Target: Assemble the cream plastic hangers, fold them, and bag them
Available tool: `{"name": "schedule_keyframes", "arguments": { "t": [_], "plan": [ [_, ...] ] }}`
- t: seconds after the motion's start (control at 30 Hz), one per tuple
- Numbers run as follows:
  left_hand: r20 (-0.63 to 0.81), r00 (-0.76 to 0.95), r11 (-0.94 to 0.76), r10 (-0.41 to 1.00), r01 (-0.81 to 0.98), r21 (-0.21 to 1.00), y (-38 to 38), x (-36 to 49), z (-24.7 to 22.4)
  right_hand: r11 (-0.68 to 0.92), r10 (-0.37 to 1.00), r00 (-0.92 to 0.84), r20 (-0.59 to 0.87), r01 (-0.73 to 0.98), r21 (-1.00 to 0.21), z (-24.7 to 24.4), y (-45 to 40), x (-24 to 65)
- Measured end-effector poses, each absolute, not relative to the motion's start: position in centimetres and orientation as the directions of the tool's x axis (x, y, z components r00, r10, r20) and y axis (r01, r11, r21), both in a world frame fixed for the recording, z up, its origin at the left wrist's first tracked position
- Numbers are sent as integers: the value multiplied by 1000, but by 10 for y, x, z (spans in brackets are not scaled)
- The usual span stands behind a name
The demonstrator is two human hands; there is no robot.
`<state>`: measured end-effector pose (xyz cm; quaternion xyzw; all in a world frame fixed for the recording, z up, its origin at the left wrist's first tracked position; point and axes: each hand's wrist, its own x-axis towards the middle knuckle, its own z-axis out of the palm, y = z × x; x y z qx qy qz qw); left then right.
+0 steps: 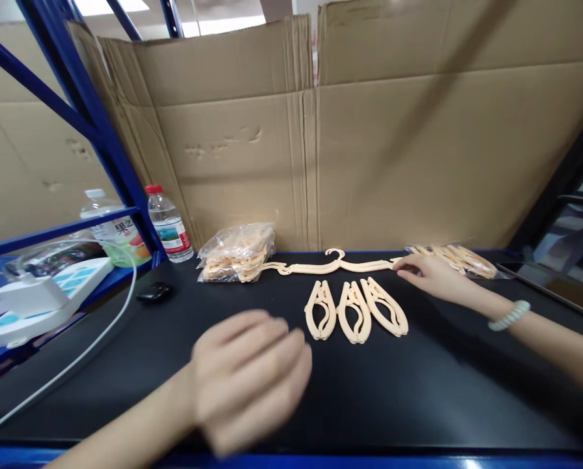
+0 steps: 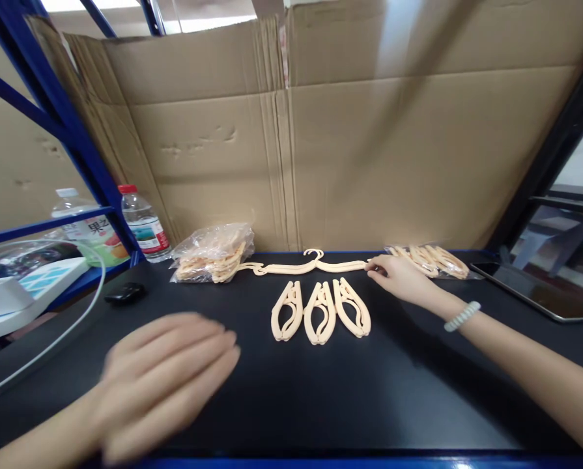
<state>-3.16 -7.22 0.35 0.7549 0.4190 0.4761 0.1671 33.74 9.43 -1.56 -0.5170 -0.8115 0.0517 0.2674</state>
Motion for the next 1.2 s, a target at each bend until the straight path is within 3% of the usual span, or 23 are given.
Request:
{"name": "schedule_keyframes", "arguments": {
  "t": [0.1, 0.17, 0.23, 0.33, 0.7, 0.83, 1.0, 1.2],
  "plan": [
    [513, 475, -699, 715, 505, 507, -24, -20, 25, 485, 853, -376, 363, 827, -285, -15, 108, 335],
    [390, 506, -628, 770, 487, 607, -1, -14, 34, 504, 843, -405, 355, 826, -255, -16, 116, 331],
    [279, 469, -493, 838, 430, 756, 12, -8, 33, 530, 828, -439, 349, 815, -233, -18, 122, 327],
    [259, 405, -413, 877, 358, 837, 19, -2, 19, 573, 802, -492, 338, 794, -204, -23, 128, 321],
    [429, 306, -525, 850, 413, 744, 6, -9, -9, 525, 826, -423, 373, 817, -239, -33, 132, 313],
    [427, 305, -519, 851, 363, 774, 2, -9, -11, 492, 840, -372, 395, 828, -267, -23, 119, 318],
    [325, 274, -392, 905, 242, 887, 0, -6, -11, 461, 823, -275, 498, 834, -302, -2, 94, 332],
    [123, 121, -138, 985, 127, 982, 6, -5, -15, 425, 743, -119, 659, 844, -326, -5, 68, 340]
  ]
}}
